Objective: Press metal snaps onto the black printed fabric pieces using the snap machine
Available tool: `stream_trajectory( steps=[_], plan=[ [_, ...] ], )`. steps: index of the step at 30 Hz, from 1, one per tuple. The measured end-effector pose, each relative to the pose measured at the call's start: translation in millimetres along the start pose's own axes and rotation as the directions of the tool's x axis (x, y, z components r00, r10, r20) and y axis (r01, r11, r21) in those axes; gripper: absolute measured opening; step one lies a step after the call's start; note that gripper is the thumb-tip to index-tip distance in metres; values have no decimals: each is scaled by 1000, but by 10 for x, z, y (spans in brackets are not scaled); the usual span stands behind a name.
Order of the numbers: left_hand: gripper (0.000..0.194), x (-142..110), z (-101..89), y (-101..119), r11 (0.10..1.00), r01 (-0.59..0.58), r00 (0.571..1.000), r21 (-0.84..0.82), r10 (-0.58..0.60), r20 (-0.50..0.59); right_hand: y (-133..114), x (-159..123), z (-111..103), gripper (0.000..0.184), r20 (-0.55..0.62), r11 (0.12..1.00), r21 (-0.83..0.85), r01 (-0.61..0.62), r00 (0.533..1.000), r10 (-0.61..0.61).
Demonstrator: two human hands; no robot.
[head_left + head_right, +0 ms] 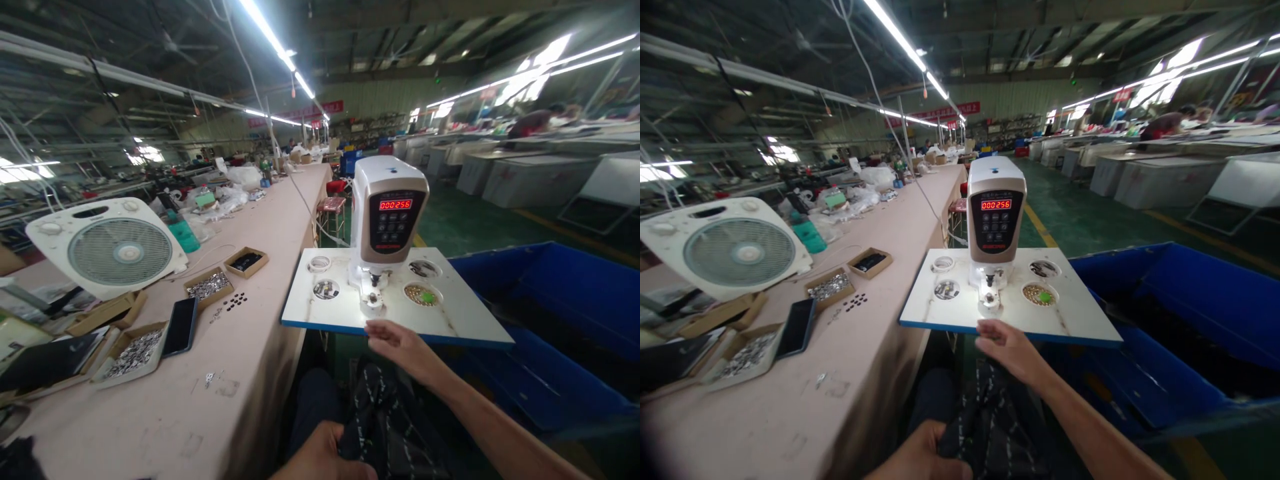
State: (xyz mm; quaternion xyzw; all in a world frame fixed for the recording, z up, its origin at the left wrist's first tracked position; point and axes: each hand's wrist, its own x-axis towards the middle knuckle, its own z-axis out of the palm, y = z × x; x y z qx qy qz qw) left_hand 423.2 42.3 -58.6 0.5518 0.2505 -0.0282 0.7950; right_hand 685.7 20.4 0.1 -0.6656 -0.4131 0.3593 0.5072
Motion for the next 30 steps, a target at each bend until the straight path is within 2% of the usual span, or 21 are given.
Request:
stream_trajectory(
  steps=[1, 3, 5, 8, 11, 13, 17, 23, 27, 30],
  plan=[
    [48, 22, -6, 74, 1000, -30, 1000, 2, 30, -8, -11, -153, 56, 63, 142, 990, -116, 77, 988, -60],
    [45, 68, -45, 269, 987, -69, 997, 143, 75, -36, -50, -399, 152, 81, 381, 915, -304, 264, 914, -137],
    [45, 117, -108, 497, 905, -93, 993, 415, 117, -33, -103, -539, 202, 83, 471, 848, -398, 351, 871, -140],
    [35, 209, -193, 818, 703, -99, 986, 704, 164, -24, -172, -572, 174, 49, 474, 823, -473, 315, 878, -63],
    [26, 334, -226, 1057, 584, -100, 981, 806, 192, -18, -185, -499, 67, 9, 433, 850, -468, 242, 901, -18],
    [24, 433, -229, 1176, 578, -102, 982, 809, 191, -12, -161, -435, -8, 9, 404, 875, -435, 214, 914, -22],
    [24, 654, -262, 1354, 643, -72, 990, 762, 139, -24, -69, -294, -110, 14, 350, 913, -373, 165, 936, -26],
    [32, 988, -387, 1485, 691, -45, 999, 721, 39, 25, 50, -73, -215, 15, 294, 920, -380, 93, 955, 25],
    [35, 1110, -411, 1556, 700, -13, 997, 714, -45, 62, 91, 45, -331, 21, 367, 907, -413, 83, 926, 82],
    [32, 1155, -431, 1596, 689, 20, 987, 725, -130, 96, 134, 107, -408, 13, 472, 858, -467, 215, 881, 36]
  ],
)
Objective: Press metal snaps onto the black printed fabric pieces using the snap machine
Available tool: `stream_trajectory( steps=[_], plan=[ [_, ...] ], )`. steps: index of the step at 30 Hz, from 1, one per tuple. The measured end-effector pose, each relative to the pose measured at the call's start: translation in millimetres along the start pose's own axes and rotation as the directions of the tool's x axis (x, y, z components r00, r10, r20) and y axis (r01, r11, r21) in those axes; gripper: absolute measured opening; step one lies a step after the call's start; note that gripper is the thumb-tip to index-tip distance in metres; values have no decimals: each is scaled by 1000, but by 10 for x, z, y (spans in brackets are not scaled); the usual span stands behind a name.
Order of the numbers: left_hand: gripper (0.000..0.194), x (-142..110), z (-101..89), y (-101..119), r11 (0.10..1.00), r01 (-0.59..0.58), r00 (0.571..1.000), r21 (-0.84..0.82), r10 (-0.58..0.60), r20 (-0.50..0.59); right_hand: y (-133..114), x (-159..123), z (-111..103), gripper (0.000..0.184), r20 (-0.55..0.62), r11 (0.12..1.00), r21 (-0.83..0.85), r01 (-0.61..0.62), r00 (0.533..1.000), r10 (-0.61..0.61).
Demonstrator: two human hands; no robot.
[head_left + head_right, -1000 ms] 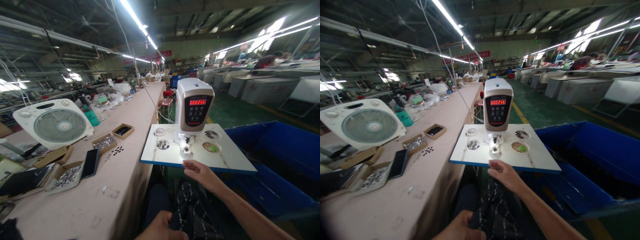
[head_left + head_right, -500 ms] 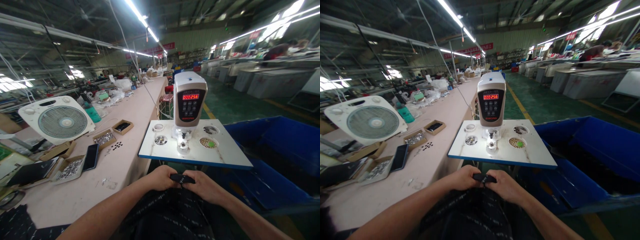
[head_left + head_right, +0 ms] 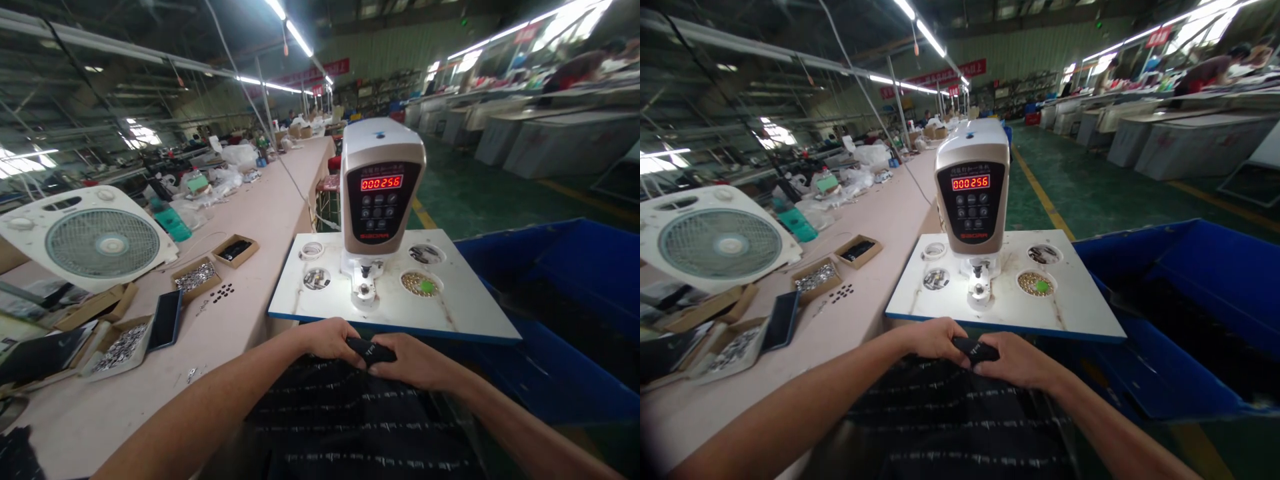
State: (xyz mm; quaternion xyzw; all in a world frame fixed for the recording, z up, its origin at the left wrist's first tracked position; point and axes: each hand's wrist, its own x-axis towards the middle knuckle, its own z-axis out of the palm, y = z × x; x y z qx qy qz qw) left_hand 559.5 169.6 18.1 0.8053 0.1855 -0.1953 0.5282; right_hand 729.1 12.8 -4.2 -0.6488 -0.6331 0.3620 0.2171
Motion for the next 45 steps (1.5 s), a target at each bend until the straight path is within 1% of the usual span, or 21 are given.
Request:
stream_trajectory(
  steps=[2, 4, 6, 8, 10, 12, 14, 16, 18, 20, 22, 24, 27, 30, 33, 37, 41, 45],
  plan=[
    [31, 19, -28, -16, 1000, 13, 1000, 13, -13, 27, 40, 16, -20, 7, -35, 988, -120, 98, 994, -103],
    [32, 34, -47, -43, 1000, -1, 1000, -5, 2, 24, 57, 36, -25, 16, -114, 976, -172, 132, 982, -153],
    [34, 41, -50, -68, 998, -36, 999, -55, 36, 9, 53, 53, -18, 22, -167, 990, -113, 87, 980, -105],
    [34, 40, -39, -79, 991, -70, 998, -114, 69, -13, 39, 54, -3, 25, -175, 1000, -7, 27, 984, -28],
    [33, 37, -19, -77, 982, -89, 996, -169, 85, -31, 22, 32, 14, 26, -178, 996, 85, -8, 984, 23],
    [34, 36, 6, -68, 973, -101, 994, -207, 93, -48, 5, -8, 28, 28, -186, 988, 152, -8, 982, 37],
    [35, 42, 29, -58, 969, -116, 993, -219, 107, -54, -12, -46, 32, 25, -173, 983, 182, -5, 984, 37],
    [35, 52, 49, -48, 970, -128, 991, -205, 118, -60, -30, -62, 26, 27, -152, 989, 147, -11, 988, 34],
    [34, 62, 63, -40, 980, -121, 991, -159, 111, -68, -51, -50, 16, 34, -151, 999, 21, -36, 988, 39],
    [33, 67, 69, -37, 990, -97, 993, -101, 89, -80, -76, -19, 9, 33, -177, 991, -124, -49, 984, 26],
    [32, 65, 64, -37, 994, -85, 992, -63, 79, -96, -99, 15, 13, 29, -196, 980, -191, -49, 980, 11],
    [30, 57, 50, -37, 993, -100, 989, -59, 93, -111, -107, 43, 29, 29, -190, 986, -161, -45, 982, 14],
    [31, 58, 10, -36, 986, -138, 986, -97, 128, -106, -67, 64, 57, 32, -158, 998, -42, -56, 986, 49],
    [35, 111, -46, -53, 982, -152, 985, -113, 141, -95, 20, 86, 42, 34, -148, 995, 91, -50, 987, 64],
    [37, 228, -126, -91, 978, -158, 983, -139, 142, -117, 94, 157, -44, 37, -155, 987, 154, -47, 985, 71],
    [39, 429, -294, -124, 965, -173, 975, -198, 140, -170, 134, 360, -248, 35, -212, 992, 110, -54, 974, 76],
    [35, 617, -513, -110, 969, -187, 956, -163, 141, -257, 177, 599, -475, 34, -272, 998, 37, -53, 960, 62],
    [27, 760, -683, -74, 973, -200, 942, -119, 158, -297, 242, 760, -634, 34, -321, 997, 10, -70, 945, 70]
  ],
)
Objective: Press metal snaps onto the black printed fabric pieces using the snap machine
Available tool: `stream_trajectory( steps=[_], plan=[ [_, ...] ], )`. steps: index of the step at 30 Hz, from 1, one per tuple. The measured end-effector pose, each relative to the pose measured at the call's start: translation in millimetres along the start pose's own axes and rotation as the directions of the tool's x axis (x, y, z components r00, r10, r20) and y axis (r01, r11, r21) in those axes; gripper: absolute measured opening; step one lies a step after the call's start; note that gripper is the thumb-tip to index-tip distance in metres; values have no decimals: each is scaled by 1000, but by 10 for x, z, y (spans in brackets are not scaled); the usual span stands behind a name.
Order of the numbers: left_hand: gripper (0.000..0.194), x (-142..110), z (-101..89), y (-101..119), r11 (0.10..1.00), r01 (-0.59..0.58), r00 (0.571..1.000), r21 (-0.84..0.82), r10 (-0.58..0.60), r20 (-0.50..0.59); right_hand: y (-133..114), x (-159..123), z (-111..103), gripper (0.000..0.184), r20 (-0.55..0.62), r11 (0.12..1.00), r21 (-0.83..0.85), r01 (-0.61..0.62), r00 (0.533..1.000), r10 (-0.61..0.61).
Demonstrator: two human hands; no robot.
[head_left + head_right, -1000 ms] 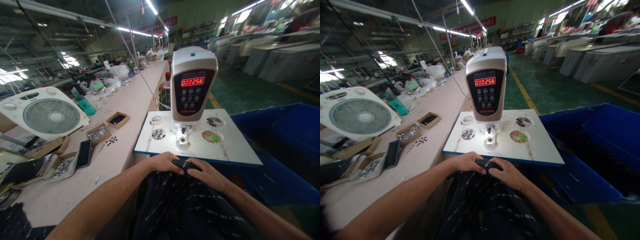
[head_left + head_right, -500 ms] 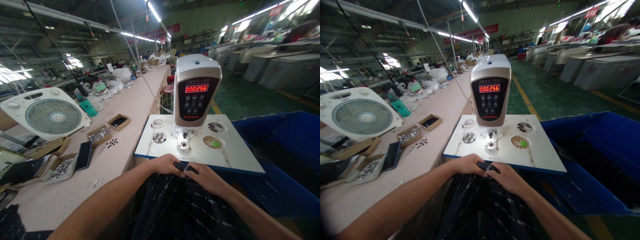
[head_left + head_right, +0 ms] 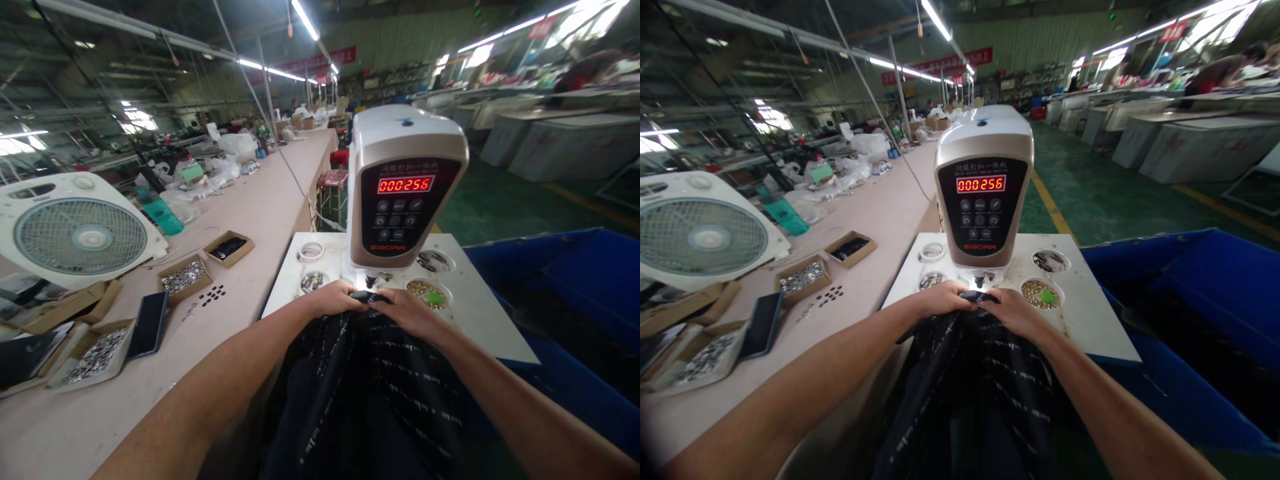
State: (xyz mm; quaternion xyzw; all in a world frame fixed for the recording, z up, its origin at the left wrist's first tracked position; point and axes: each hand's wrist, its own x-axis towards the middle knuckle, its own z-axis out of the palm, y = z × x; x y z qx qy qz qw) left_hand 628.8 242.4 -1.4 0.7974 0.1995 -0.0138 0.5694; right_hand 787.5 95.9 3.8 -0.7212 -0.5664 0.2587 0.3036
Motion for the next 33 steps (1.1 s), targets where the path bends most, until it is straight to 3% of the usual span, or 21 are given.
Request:
stream_trajectory(
  steps=[9, 20, 33],
  plan=[
    [22, 171, -52, 37, 999, 39, 996, 29, -37, -76, 94, 220, -58, 35, -27, 999, -33, -25, 999, 24],
    [17, 239, -69, 78, 995, 96, 990, -20, -98, -101, 126, 285, -56, 28, -41, 998, 0, -65, 997, 65],
    [27, 248, -73, 62, 957, 242, 966, -159, -253, -53, 198, 241, -46, 32, -68, 989, 98, -109, 991, 116]
  ],
)
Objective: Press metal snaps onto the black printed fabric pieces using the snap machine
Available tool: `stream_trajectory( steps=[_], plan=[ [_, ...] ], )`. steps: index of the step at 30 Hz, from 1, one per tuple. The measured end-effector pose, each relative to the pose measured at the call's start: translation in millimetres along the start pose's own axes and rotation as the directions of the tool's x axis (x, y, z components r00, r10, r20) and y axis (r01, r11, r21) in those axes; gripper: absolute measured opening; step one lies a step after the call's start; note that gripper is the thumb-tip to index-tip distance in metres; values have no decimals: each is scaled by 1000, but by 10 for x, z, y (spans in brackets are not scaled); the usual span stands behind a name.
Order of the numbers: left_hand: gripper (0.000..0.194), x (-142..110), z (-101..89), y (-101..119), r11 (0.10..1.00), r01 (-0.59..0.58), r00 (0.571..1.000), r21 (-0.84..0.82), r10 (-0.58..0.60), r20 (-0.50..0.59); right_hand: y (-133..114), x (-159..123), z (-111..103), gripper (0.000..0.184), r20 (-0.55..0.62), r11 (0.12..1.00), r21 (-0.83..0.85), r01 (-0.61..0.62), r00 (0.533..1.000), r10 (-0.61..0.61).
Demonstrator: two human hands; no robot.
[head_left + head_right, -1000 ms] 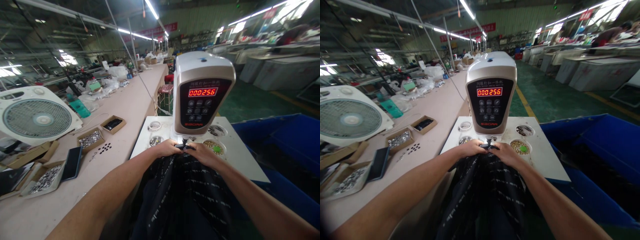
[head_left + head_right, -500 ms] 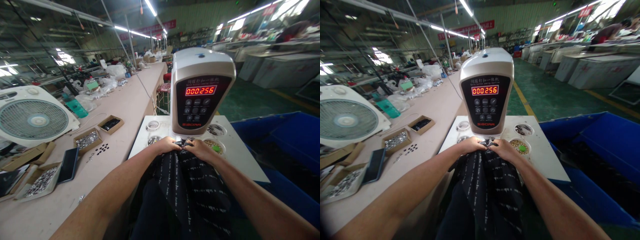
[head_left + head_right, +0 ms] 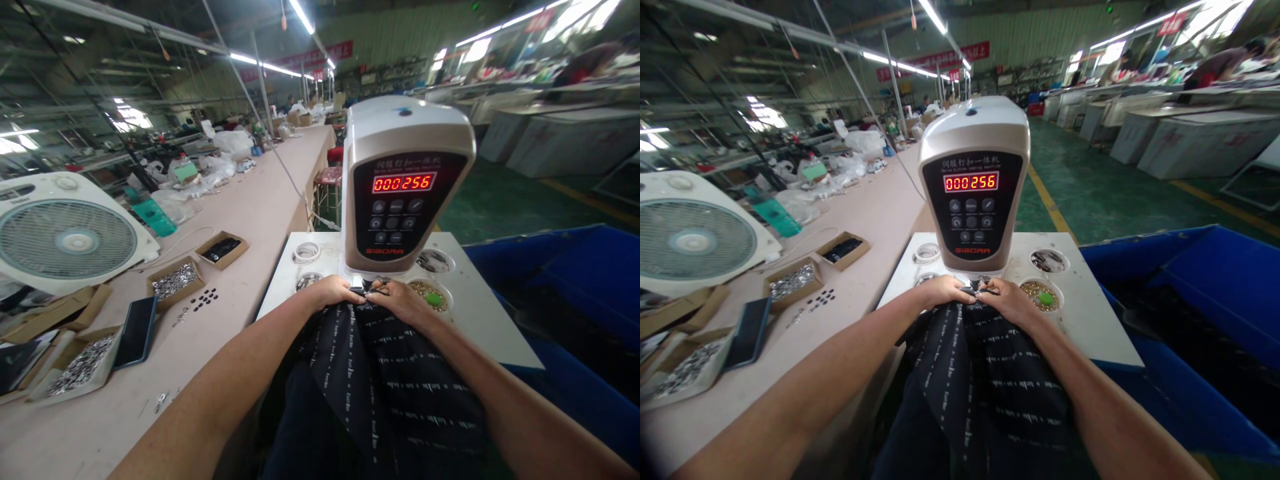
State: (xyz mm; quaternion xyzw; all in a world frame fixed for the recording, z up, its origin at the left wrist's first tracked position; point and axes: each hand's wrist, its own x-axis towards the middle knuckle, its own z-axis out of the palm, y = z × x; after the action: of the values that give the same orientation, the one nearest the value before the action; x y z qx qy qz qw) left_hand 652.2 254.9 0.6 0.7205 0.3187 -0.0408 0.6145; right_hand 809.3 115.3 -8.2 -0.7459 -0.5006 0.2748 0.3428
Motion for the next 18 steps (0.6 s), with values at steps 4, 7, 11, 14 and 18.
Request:
stream_trajectory(
  steps=[4, 7, 11, 14, 18],
  plan=[
    [25, 12, -2, -5, 998, 33, 999, -44, -32, 8, 25, 10, 24, 33, -1, 1000, 25, -11, 1000, 11],
    [26, 17, 0, -12, 996, 48, 999, -75, -47, 9, 35, 26, 45, 31, -21, 999, 39, -4, 1000, 5],
    [26, 19, 7, -28, 991, 65, 998, -113, -63, 18, 32, 39, 60, 30, -35, 999, 50, 1, 999, 1],
    [26, 27, 8, -50, 989, 70, 997, -133, -68, 21, 18, 35, 56, 29, -35, 999, 53, 13, 999, -11],
    [27, 60, 1, -95, 984, 76, 997, -163, -71, 34, -5, 11, 34, 32, -39, 999, 33, 35, 999, -33]
  ],
)
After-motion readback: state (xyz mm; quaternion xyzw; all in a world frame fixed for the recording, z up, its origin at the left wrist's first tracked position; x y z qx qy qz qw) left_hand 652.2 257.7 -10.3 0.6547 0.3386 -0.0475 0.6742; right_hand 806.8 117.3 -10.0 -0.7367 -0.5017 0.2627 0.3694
